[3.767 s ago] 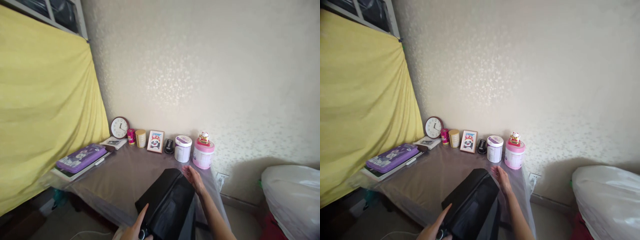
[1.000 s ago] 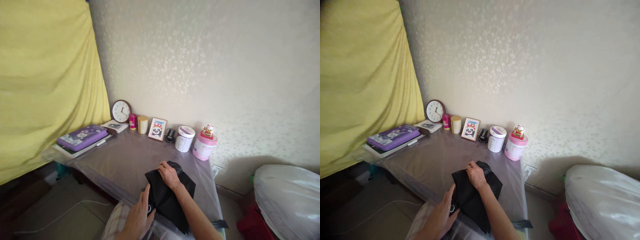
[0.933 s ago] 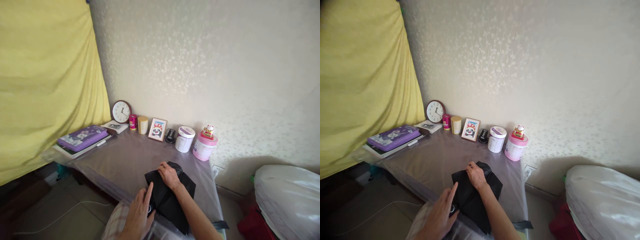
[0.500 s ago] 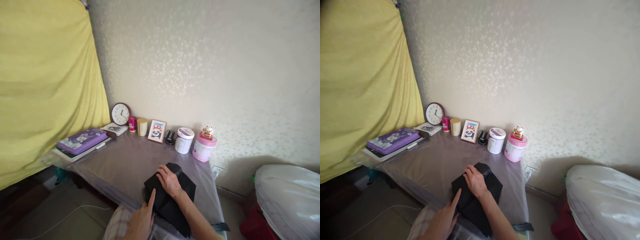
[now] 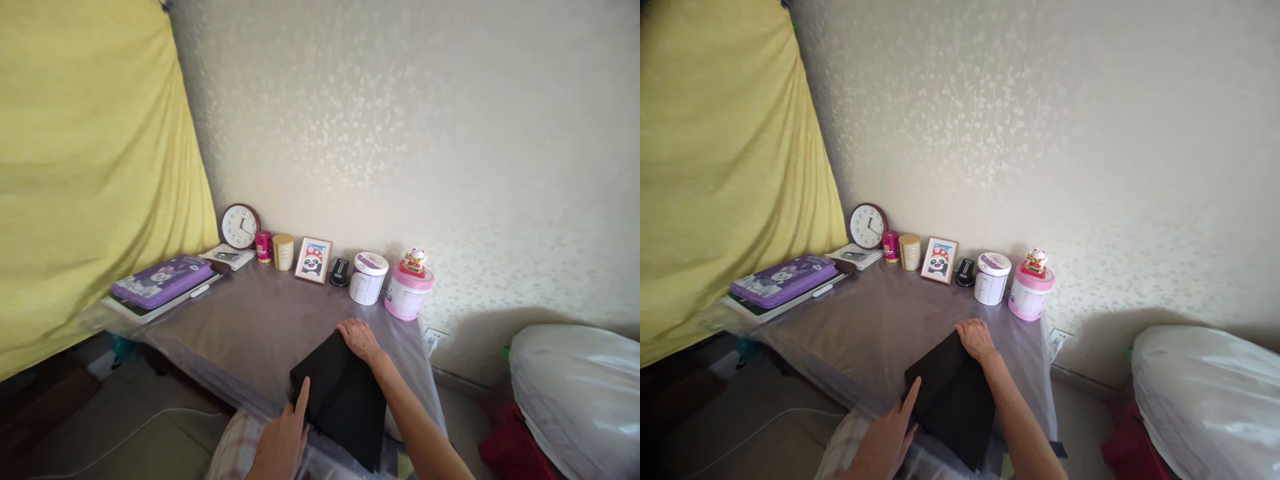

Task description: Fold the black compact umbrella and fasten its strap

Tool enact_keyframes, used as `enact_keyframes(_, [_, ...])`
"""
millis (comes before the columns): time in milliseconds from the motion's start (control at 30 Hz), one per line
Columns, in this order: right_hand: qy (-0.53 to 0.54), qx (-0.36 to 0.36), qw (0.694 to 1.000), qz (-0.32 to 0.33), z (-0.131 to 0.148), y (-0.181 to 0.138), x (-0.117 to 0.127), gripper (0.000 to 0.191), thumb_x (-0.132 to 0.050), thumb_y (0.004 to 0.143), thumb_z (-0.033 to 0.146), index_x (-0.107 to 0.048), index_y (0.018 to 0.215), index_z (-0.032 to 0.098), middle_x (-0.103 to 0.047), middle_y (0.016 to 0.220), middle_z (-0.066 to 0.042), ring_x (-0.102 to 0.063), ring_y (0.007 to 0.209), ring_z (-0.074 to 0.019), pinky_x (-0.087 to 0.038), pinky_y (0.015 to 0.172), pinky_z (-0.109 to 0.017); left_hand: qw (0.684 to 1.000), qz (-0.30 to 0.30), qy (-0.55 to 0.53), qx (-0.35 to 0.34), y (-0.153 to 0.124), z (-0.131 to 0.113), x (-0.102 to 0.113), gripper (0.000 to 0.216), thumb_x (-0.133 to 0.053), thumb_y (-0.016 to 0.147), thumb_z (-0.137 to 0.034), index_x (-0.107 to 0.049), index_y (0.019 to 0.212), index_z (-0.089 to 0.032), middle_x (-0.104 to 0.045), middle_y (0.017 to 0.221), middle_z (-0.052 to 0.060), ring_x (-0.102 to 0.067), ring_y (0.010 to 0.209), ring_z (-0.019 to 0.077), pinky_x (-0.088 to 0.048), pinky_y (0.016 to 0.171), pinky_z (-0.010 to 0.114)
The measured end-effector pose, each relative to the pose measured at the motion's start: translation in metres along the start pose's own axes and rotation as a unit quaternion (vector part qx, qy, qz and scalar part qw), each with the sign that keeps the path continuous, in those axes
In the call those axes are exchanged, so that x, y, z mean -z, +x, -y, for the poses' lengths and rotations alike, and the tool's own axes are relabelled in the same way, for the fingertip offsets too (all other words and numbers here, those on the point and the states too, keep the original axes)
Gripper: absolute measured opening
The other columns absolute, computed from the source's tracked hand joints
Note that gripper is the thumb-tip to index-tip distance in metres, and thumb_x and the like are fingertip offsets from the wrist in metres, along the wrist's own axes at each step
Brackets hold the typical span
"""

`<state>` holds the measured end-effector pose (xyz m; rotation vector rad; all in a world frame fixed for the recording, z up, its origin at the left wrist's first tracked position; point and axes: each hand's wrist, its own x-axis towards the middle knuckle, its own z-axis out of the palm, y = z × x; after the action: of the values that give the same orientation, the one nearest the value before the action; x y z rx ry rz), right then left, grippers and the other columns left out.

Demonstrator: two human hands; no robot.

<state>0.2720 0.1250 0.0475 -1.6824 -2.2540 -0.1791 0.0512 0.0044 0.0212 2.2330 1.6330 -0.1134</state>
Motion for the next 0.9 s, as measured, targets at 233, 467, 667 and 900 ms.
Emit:
enact_keyframes(233, [0.082,0.213,0.973,0.040,0.053,-0.025,-0.007,0.034,-0.036,0.099,0.035,-0.066,0.092,0.021,-0.070,0.091,-0.003,-0.060,0.096,-0.0154,-0.038,0.096,-0.032,1.000,0.012,-0.008,-0.006,-0.002,0.001,0.000,0.062,-0.035,0.092,-0.016,-0.008,0.147,-0.021,-0.062,0.116,0.013,-0.064,0.094,0.0218,-0.046,0.077,0.029])
enact_keyframes(467, [0.045,0.017,0.998,-0.045,0.007,-0.021,0.003,0.031,-0.038,0.097,0.028,-0.067,0.096,0.019,-0.067,0.105,-0.010,-0.060,0.101,-0.0205,-0.044,0.094,-0.037,1.000,0.012,-0.015,-0.015,-0.002,0.005,0.000,0.065,-0.036,0.092,-0.021,-0.002,0.148,-0.019,-0.064,0.115,0.012,-0.064,0.096,0.0223,-0.045,0.079,0.030])
enact_keyframes(667, [0.121,-0.044,0.987,-0.096,-0.038,-0.098,0.041,0.028,-0.038,0.093,0.022,-0.062,0.106,0.023,-0.063,0.114,-0.007,-0.065,0.094,-0.0179,-0.053,0.083,-0.031,0.999,0.001,-0.034,-0.029,0.000,0.011,-0.004,0.064,-0.034,0.092,-0.024,-0.003,0.148,-0.018,-0.067,0.108,0.009,-0.064,0.094,0.0209,-0.044,0.078,0.029])
enact_keyframes(900, [0.125,0.049,0.991,-0.010,-0.010,-0.174,0.040,0.039,-0.034,0.091,0.012,-0.054,0.121,0.024,-0.050,0.135,-0.009,-0.059,0.111,-0.0174,-0.053,0.088,-0.029,0.998,-0.025,-0.033,-0.043,0.001,0.014,-0.006,0.064,-0.034,0.092,-0.026,-0.004,0.148,-0.017,-0.067,0.108,0.010,-0.064,0.095,0.0200,-0.042,0.077,0.027])
